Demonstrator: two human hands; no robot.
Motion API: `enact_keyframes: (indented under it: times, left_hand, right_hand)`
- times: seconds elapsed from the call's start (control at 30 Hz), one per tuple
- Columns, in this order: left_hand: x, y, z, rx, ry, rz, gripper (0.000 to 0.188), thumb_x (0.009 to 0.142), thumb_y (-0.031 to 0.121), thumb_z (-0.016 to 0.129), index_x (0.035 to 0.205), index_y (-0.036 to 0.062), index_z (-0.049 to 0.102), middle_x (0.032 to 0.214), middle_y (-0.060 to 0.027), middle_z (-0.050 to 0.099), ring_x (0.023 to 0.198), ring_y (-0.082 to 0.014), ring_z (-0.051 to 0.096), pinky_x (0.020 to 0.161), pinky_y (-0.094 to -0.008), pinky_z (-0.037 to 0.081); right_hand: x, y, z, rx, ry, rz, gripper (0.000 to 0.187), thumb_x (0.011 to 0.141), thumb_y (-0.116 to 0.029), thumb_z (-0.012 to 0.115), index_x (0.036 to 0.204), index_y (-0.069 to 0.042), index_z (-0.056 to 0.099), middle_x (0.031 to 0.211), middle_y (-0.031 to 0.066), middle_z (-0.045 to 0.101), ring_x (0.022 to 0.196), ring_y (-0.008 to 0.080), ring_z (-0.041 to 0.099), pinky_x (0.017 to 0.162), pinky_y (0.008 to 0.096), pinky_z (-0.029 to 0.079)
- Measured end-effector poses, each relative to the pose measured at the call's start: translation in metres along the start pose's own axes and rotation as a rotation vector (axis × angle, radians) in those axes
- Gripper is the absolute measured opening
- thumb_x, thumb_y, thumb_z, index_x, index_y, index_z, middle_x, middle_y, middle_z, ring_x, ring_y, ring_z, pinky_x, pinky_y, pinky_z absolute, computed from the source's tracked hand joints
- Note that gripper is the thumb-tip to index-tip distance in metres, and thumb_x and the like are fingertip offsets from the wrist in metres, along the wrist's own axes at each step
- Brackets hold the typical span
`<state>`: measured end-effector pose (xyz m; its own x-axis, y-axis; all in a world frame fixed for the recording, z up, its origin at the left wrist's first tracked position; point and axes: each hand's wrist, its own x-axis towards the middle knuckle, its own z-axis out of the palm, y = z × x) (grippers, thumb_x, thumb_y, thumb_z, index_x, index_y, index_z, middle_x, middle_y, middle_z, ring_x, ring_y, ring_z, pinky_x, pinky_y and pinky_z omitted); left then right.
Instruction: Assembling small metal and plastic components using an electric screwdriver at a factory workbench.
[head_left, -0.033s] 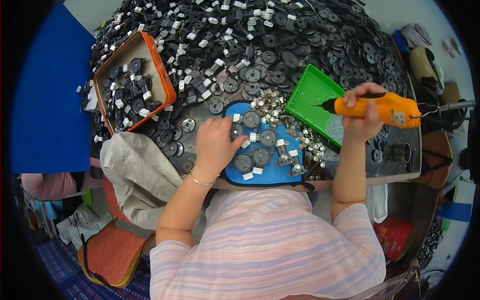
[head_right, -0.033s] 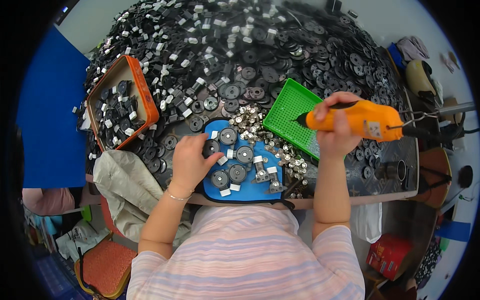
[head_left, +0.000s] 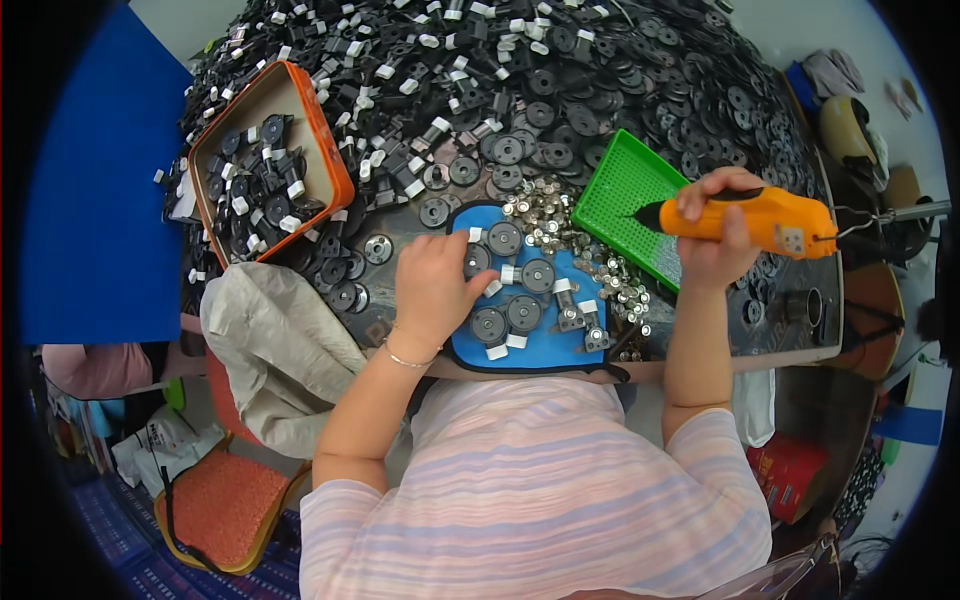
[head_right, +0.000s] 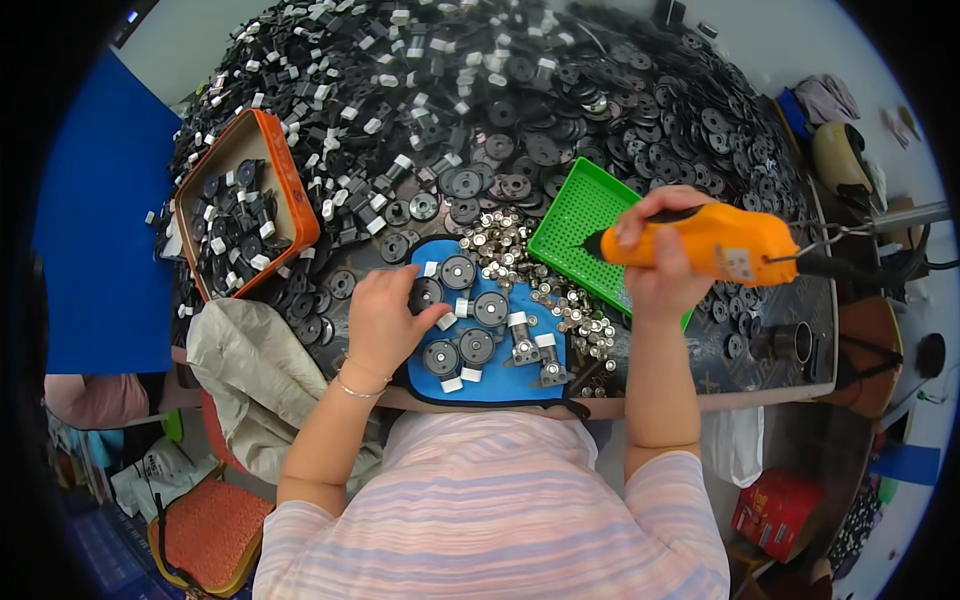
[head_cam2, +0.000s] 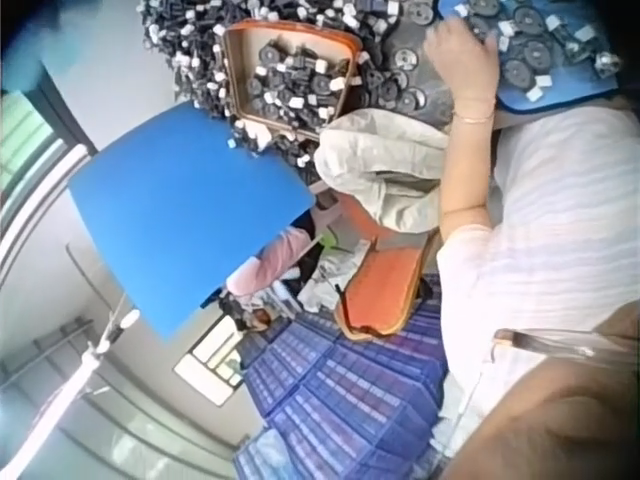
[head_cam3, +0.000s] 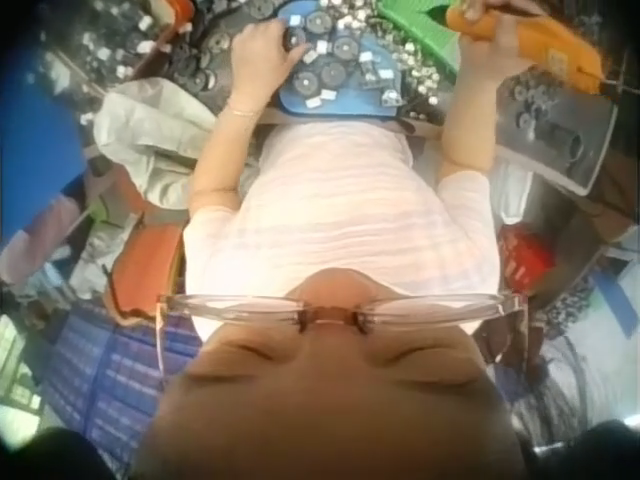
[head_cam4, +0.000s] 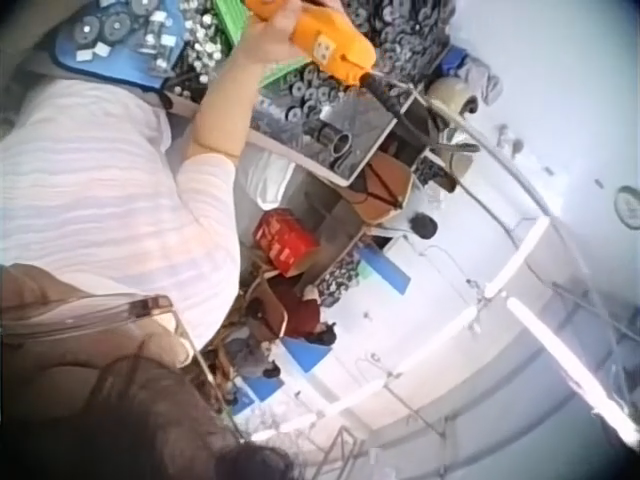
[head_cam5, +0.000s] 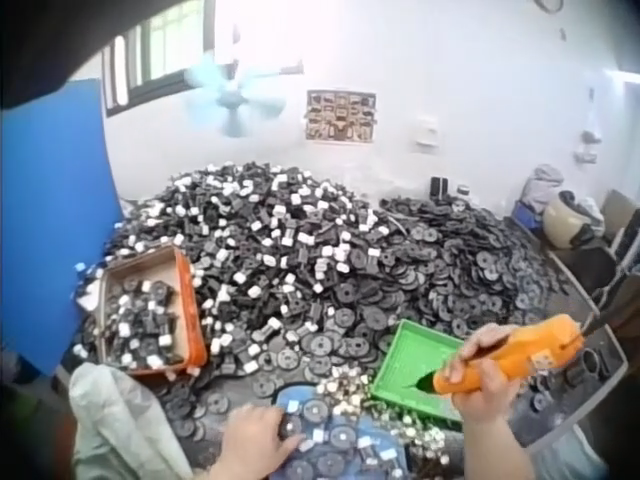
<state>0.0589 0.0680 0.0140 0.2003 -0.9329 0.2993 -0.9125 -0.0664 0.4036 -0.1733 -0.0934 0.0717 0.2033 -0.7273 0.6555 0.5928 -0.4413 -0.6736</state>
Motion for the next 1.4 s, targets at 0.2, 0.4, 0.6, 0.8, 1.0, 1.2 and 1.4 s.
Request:
enact_keyframes:
  times: [0.2, 0.4, 0.6, 0.8, 1.0, 1.2, 1.4]
  left_hand:
    - [-0.003, -0.001, -0.005, -0.097, 0.035, -0.027, 0.056, 0.057, 0.032, 0.083, 0.100, 0.0040, 0.062, 0.092, -0.0083, 0.061, 0.089, -0.0274, 0.055, 0.079, -0.0384, 0.041]
    - [-0.003, -0.006, 0.000, -0.105, 0.043, -0.053, 0.050, 0.057, 0.030, 0.082, 0.097, 0.0052, 0.064, 0.098, -0.0081, 0.060, 0.094, -0.0273, 0.054, 0.085, -0.0398, 0.038]
    - [-0.006, -0.010, 0.005, -0.101, 0.041, -0.079, 0.041, 0.058, 0.029, 0.081, 0.089, 0.0055, 0.065, 0.093, -0.0073, 0.060, 0.092, -0.0268, 0.054, 0.084, -0.0391, 0.038]
    - [-0.006, -0.009, 0.004, -0.140, 0.028, -0.072, 0.037, 0.059, 0.030, 0.081, 0.085, 0.0064, 0.068, 0.087, -0.0060, 0.061, 0.087, -0.0261, 0.055, 0.080, -0.0383, 0.040]
    - [-0.009, -0.015, 0.007, -0.160, 0.031, -0.069, 0.038, 0.059, 0.031, 0.081, 0.085, 0.0064, 0.068, 0.085, -0.0064, 0.061, 0.085, -0.0264, 0.055, 0.079, -0.0377, 0.040]
    - [-0.008, -0.014, 0.010, -0.192, -0.015, -0.099, 0.037, 0.060, 0.029, 0.081, 0.084, 0.0055, 0.066, 0.083, -0.0087, 0.060, 0.084, -0.0285, 0.055, 0.076, -0.0383, 0.043]
    - [-0.009, -0.017, 0.015, -0.309, -0.010, -0.109, 0.036, 0.061, 0.024, 0.081, 0.084, 0.0028, 0.063, 0.079, -0.0111, 0.057, 0.081, -0.0315, 0.056, 0.073, -0.0399, 0.045]
  right_hand:
    - [-0.010, 0.016, 0.049, 0.196, -0.109, 0.098, 0.029, 0.079, -0.006, 0.064, 0.103, 0.000, 0.049, 0.092, 0.0151, 0.054, 0.065, 0.0203, 0.058, 0.060, 0.0311, 0.051]
    - [-0.011, 0.026, 0.080, 0.172, -0.230, 0.142, 0.029, 0.085, -0.019, 0.063, 0.105, -0.003, 0.048, 0.092, 0.0142, 0.053, 0.063, 0.0191, 0.056, 0.063, 0.0329, 0.048]
    - [-0.022, 0.046, 0.107, 0.257, -0.246, 0.195, 0.033, 0.073, 0.010, 0.058, 0.104, 0.000, 0.050, 0.096, 0.0135, 0.053, 0.072, 0.0162, 0.058, 0.058, 0.0260, 0.051]
    - [-0.025, 0.058, 0.120, 0.248, -0.283, 0.222, 0.031, 0.073, 0.008, 0.062, 0.102, 0.000, 0.053, 0.097, 0.0118, 0.054, 0.079, 0.0153, 0.057, 0.067, 0.0258, 0.050]
    - [-0.026, 0.068, 0.121, 0.071, -0.376, 0.202, 0.027, 0.078, 0.004, 0.056, 0.103, -0.001, 0.047, 0.094, 0.0141, 0.053, 0.066, 0.0162, 0.056, 0.061, 0.0287, 0.049]
    - [-0.030, 0.071, 0.125, 0.088, -0.378, 0.219, 0.026, 0.078, 0.004, 0.057, 0.101, -0.001, 0.048, 0.090, 0.0134, 0.053, 0.065, 0.0140, 0.056, 0.059, 0.0258, 0.049]
    - [-0.028, 0.076, 0.126, 0.012, -0.529, 0.176, 0.026, 0.080, -0.005, 0.066, 0.100, -0.002, 0.049, 0.087, 0.0110, 0.053, 0.064, 0.0120, 0.055, 0.054, 0.0221, 0.048]
